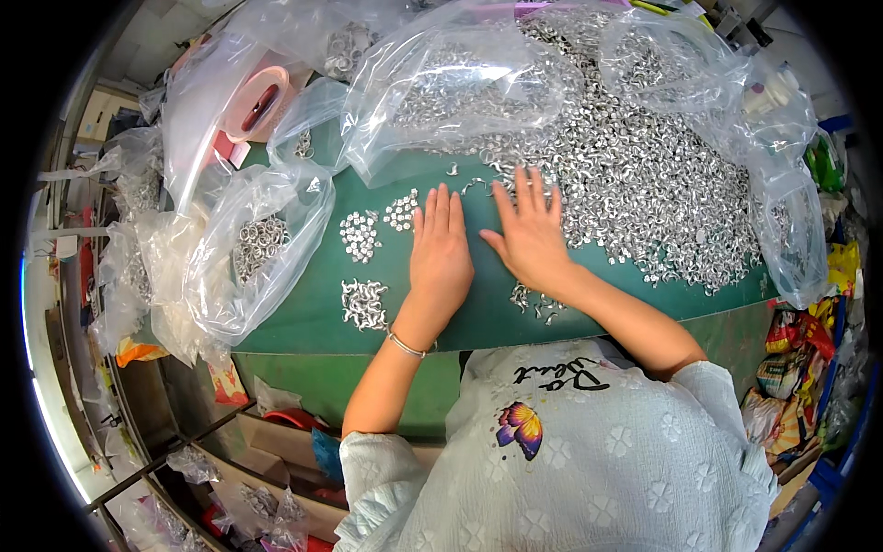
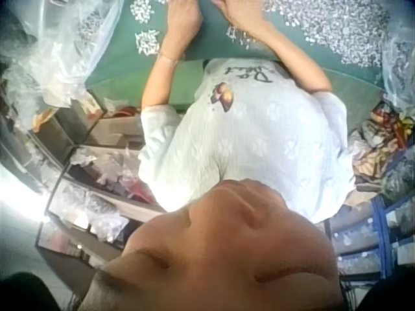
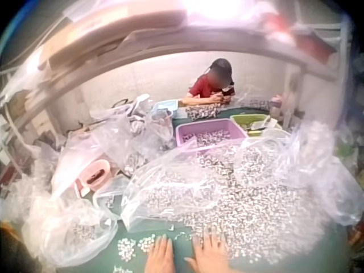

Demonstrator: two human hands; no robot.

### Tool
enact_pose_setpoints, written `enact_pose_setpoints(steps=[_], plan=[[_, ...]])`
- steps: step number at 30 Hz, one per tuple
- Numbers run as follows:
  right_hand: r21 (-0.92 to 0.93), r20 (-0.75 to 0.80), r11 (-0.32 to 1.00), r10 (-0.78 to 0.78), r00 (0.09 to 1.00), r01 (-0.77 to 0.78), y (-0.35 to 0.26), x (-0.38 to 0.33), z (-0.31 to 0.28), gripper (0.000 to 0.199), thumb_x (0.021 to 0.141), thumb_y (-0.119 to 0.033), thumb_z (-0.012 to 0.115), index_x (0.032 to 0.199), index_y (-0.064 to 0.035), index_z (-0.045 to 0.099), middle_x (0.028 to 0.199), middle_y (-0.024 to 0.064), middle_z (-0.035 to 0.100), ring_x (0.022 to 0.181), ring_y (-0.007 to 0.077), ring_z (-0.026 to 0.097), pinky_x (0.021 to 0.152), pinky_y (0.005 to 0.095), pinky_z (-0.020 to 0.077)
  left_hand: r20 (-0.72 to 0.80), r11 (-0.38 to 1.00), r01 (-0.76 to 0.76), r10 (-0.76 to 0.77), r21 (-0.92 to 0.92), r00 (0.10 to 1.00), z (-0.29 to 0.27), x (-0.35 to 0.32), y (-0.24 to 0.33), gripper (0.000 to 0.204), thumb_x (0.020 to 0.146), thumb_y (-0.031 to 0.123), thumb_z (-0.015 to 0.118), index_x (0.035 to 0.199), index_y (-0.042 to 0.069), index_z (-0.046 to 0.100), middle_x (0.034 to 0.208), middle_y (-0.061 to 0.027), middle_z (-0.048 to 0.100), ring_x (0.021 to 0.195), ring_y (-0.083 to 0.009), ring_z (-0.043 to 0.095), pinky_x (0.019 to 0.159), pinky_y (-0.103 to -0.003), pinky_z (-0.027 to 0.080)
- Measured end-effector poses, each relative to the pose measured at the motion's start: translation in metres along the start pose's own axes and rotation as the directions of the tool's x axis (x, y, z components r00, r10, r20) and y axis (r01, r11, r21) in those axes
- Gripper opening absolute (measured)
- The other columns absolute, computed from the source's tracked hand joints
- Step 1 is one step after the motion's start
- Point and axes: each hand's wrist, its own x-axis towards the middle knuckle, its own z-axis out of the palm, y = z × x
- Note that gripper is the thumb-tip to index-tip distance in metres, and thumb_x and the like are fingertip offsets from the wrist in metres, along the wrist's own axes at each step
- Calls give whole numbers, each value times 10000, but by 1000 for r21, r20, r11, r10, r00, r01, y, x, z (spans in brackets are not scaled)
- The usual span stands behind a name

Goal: The person sorts through a large pile of small silver-colored metal parts on a green workbench by hand, picking up individual pieces, turning them over, and placing them into smaller groups or back into plastic bags.

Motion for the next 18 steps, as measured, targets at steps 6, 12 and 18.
enact_pose_setpoints(steps=[6,12,18], plan=[[282,84,851,-481,872,443,19,20,-1,490,846,-144,627,1298,-20,484,1413,139,414,1365,304,324,1103,501,239,-43,1000,-2,1,-31,999,4,-5,-4,487,889,32,508,1347,-68,377,1424,-239,379,1343,-377,342,1113,-482,256],[83,-24,825,-559,829,559,66,25,-33,289,808,-80,636,1095,-66,613,1181,69,576,1197,250,487,1028,408,344,-17,995,-24,22,-98,1000,-5,-11,-2,438,870,3,528,1293,-74,443,1403,-236,405,1308,-374,393,1081,-427,335],[197,-233,905,-331,914,378,53,53,-23,219,782,-30,616,999,-35,647,1037,78,602,996,267,542,878,387,407,14,908,-146,164,-393,986,-2,-12,14,425,858,-63,501,1281,-58,464,1407,-235,400,1297,-378,405,1070,-402,365]])
